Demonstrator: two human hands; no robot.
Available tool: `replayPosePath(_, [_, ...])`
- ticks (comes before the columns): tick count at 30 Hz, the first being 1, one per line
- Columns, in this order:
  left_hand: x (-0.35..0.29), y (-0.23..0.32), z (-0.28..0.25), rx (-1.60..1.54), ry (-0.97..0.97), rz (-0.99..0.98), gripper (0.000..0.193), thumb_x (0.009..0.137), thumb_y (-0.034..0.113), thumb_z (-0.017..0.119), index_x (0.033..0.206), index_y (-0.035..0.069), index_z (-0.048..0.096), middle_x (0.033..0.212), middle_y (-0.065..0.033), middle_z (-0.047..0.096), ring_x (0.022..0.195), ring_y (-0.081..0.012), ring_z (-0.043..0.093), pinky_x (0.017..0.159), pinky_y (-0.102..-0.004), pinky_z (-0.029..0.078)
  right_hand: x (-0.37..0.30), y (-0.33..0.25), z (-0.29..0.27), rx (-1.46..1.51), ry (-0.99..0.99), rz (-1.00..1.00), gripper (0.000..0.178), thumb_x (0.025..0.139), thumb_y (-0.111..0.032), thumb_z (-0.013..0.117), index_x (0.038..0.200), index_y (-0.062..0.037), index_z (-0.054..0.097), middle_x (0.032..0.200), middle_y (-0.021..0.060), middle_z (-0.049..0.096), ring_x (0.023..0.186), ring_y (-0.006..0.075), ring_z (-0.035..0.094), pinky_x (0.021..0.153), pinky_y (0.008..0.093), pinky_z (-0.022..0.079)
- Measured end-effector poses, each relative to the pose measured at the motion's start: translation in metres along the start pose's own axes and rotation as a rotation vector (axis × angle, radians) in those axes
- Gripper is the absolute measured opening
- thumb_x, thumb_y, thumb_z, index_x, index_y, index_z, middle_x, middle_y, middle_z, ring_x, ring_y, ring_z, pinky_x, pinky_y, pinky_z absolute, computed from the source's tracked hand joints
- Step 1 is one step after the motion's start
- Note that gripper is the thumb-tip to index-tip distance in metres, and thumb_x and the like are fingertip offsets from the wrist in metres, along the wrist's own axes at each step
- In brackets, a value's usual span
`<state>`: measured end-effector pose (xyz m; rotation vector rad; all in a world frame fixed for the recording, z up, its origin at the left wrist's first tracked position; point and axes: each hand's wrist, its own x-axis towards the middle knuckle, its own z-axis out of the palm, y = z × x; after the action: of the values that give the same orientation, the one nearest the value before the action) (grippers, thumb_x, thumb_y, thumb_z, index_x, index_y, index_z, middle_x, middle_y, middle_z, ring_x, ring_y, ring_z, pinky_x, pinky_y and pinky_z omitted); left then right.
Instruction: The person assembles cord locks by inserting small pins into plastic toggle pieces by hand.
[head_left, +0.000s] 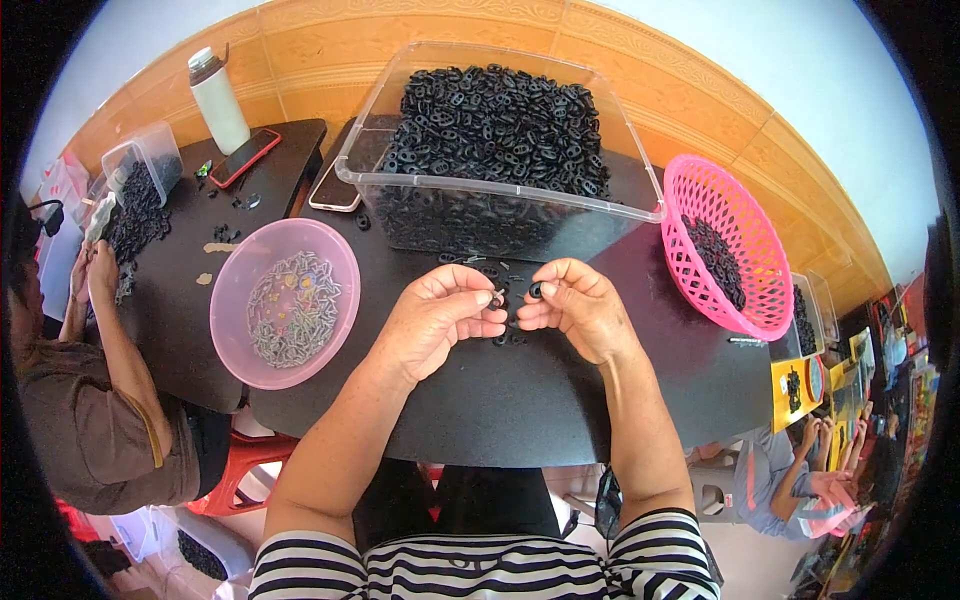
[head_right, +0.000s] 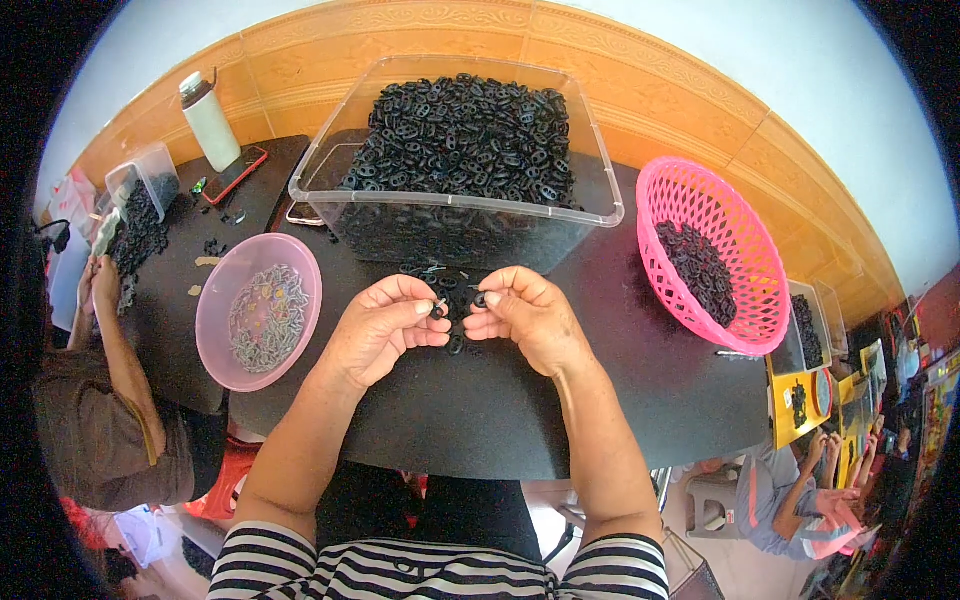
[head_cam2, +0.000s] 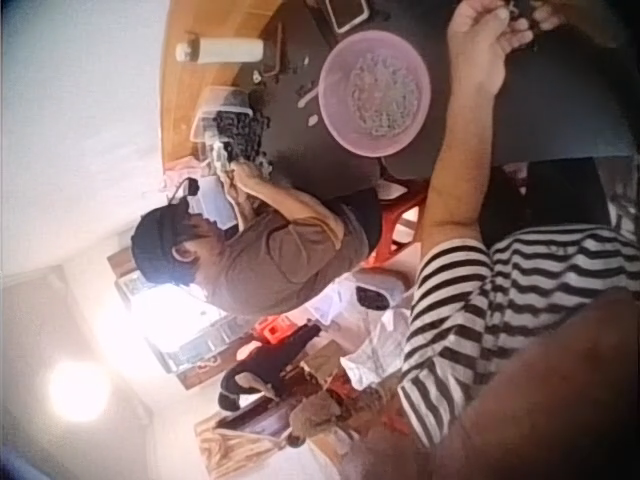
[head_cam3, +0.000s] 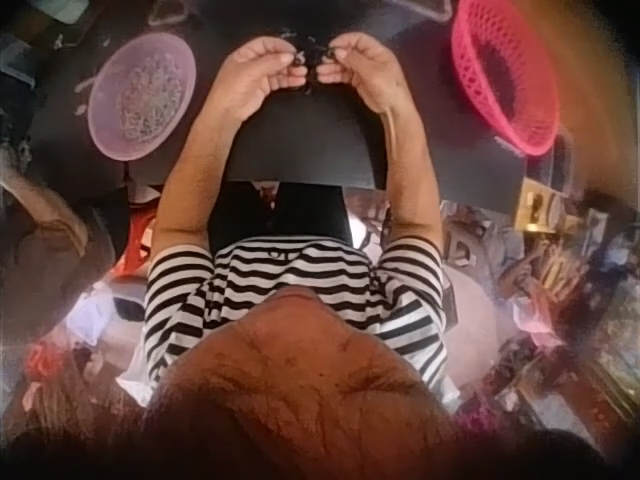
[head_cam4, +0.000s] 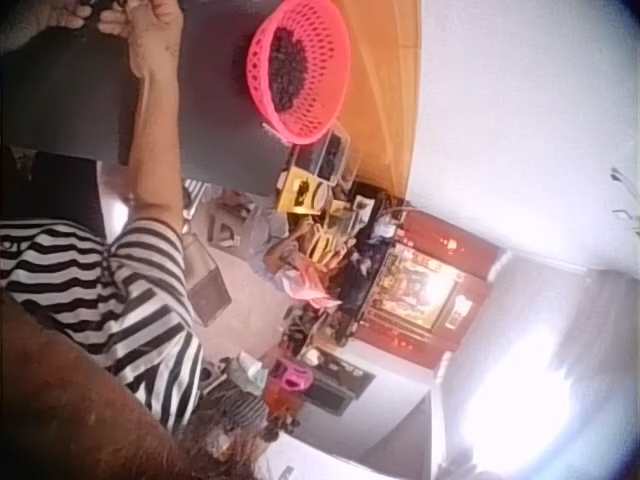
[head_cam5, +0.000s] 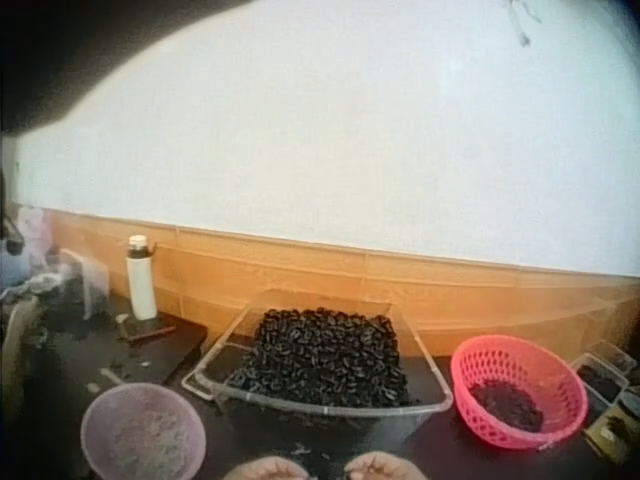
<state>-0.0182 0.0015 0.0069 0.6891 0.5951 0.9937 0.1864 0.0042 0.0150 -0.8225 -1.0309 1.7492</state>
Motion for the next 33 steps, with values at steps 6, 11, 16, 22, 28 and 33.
replayPosePath(6, [0.0,-0.002,0.002,0.0,-0.007,-0.013,0.008,0.082,0.005,0.055,0.09,0.002,0.054,0.085,-0.0077,0.059,0.076,-0.0184,0.061,0.069,-0.0327,0.052,0.002,0.0,0.006,0.017,0.094,0.065,0.012,0.084,-0.004,0.052,0.095,-0.0011,0.055,0.083,0.0078,0.059,0.071,0.0181,0.061,0.07,0.0338,0.053])
replayPosePath(11, [0.0,-0.004,0.004,0.024,-0.002,-0.022,0.008,0.082,0.005,0.055,0.09,0.003,0.054,0.085,-0.0078,0.059,0.075,-0.018,0.061,0.069,-0.0327,0.052,0.001,-0.001,0.004,-0.013,0.125,-0.003,0.015,0.082,0.001,0.052,0.098,0.0005,0.055,0.084,0.0065,0.057,0.07,0.0151,0.058,0.068,0.029,0.052])
replayPosePath(16, [0.003,-0.011,0.009,0.033,0.056,-0.013,0.008,0.081,0.002,0.056,0.089,0.003,0.053,0.086,-0.0081,0.058,0.075,-0.0176,0.061,0.068,-0.0319,0.053,0.001,0.0,0.007,-0.199,0.143,-0.044,0.015,0.082,0.0,0.055,0.097,0.0009,0.055,0.085,0.0062,0.058,0.071,0.0121,0.057,0.064,0.0245,0.051])
replayPosePath(22, [0.003,-0.017,0.014,0.115,0.118,0.063,0.015,0.082,0.0,0.055,0.096,0.002,0.049,0.085,-0.0092,0.058,0.074,-0.0165,0.061,0.066,-0.0296,0.054,0.002,0.004,0.014,-0.234,0.16,-0.104,0.012,0.082,0.0,0.054,0.094,0.0014,0.056,0.084,0.006,0.058,0.071,0.0112,0.058,0.062,0.0233,0.051])
replayPosePath(28, [0.005,-0.02,0.015,0.116,0.138,0.089,0.021,0.082,-0.001,0.055,0.101,0.002,0.046,0.085,-0.0103,0.057,0.073,-0.0164,0.06,0.066,-0.0293,0.054,0.002,0.005,0.015,-0.301,0.165,-0.111,0.012,0.082,-0.003,0.055,0.094,0.0009,0.057,0.078,0.005,0.058,0.066,0.0106,0.057,0.061,0.0234,0.049])
replayPosePath(33, [0.004,-0.019,0.016,0.134,0.151,0.077,0.023,0.082,-0.001,0.054,0.103,0.001,0.045,0.085,-0.0104,0.057,0.072,-0.0157,0.06,0.066,-0.0287,0.053,0.002,0.006,0.018,-0.31,0.172,-0.091,0.012,0.082,-0.002,0.055,0.094,0.0005,0.057,0.076,0.0047,0.059,0.065,0.0103,0.056,0.061,0.0233,0.049])
